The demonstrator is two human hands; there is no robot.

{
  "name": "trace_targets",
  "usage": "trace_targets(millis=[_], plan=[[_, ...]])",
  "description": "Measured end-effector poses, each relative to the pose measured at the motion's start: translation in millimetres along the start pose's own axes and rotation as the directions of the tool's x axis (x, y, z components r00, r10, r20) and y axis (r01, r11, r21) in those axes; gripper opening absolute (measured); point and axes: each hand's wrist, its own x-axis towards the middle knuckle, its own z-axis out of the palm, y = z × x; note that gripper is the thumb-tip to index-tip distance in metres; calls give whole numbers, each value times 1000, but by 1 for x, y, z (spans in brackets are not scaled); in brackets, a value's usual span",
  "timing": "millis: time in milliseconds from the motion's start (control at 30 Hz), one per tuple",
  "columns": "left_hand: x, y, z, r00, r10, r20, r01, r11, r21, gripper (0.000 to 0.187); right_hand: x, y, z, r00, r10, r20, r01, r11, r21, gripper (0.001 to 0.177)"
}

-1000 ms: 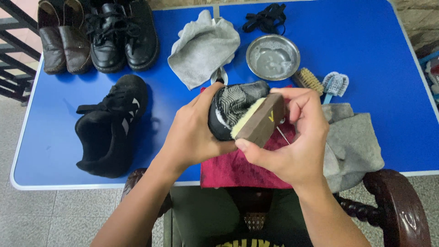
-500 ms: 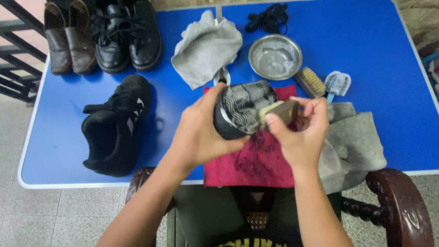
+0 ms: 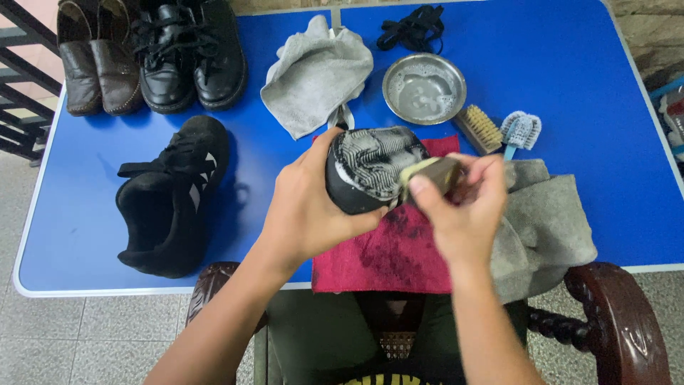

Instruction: The person scrubs a black sneaker with a brush, applying soapy water from a metal bowl. They clean the sole, sides, and upper parts of the shoe while seated at a blue table with other shoes and cleaning supplies nearby.

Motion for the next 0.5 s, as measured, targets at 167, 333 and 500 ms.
trace_targets(millis=[167,333,500], plan=[[-1,-7,0,998,41,-58,-39,999,24,92,-1,-3,1,998,-34,57,29,995,96,47],[-4,1,5,998,32,-50,-32,999,-5,87,2,-1,2,997,-26,-74,12,984,-180,52],[4,2,-6,996,-60,-63,56,996,-67,77,3,-3,-1,996,-78,35,82,985,-149,52]])
